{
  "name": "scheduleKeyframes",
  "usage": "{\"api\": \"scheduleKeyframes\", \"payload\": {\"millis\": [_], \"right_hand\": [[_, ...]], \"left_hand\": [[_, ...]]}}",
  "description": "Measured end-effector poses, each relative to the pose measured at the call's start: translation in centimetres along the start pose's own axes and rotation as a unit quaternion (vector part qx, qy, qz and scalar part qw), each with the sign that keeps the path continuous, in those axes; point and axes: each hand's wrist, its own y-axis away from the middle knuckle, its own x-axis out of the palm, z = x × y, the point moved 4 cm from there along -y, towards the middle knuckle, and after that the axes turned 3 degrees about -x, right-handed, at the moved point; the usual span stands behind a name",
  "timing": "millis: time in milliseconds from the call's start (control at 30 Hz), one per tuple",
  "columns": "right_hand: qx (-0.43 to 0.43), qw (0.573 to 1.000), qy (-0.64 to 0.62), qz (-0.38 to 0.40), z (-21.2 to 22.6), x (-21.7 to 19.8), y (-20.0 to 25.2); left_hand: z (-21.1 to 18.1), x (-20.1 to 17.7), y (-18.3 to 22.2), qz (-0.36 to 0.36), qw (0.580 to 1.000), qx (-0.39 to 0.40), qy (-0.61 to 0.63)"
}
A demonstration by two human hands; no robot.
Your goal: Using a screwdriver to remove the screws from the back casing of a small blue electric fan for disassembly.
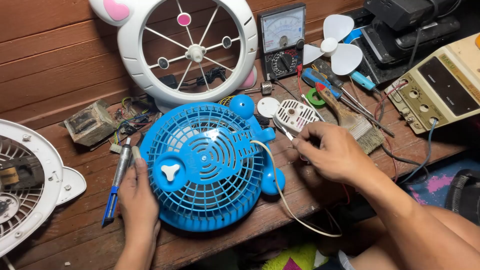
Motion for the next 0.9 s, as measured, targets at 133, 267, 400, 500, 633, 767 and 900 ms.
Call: {"api": "scheduleKeyframes", "payload": {"millis": [133,267,400,500,633,767,900], "right_hand": [[0.021,0.985,-0.172,0.019,-0.8,0.5,0.0],[-0.051,0.936,-0.348,0.003,-1.2,1.6,-0.7],[-0.128,0.910,-0.395,-0.014,0.4,1.0,0.1],[-0.211,0.914,-0.344,-0.049,2.3,-0.1,1.4],[-0.223,0.915,-0.334,-0.046,2.0,0.2,2.4],[-0.201,0.957,-0.207,-0.027,0.7,0.3,2.5],[-0.300,0.947,-0.006,-0.118,1.4,-1.7,3.5]], "left_hand": [[0.9,-0.4,-0.6,-0.014,0.999,0.002,-0.052],[1.3,-0.7,-0.6,-0.011,0.998,0.034,-0.059],[1.1,-0.5,-0.1,-0.026,0.998,0.012,-0.064],[0.7,-0.4,0.5,-0.033,0.998,0.002,-0.046],[0.6,-0.1,1.1,-0.036,0.999,0.006,0.007],[0.3,-0.1,1.5,-0.036,0.999,-0.018,0.027],[0.2,0.1,2.1,-0.050,0.996,-0.033,0.064]]}}
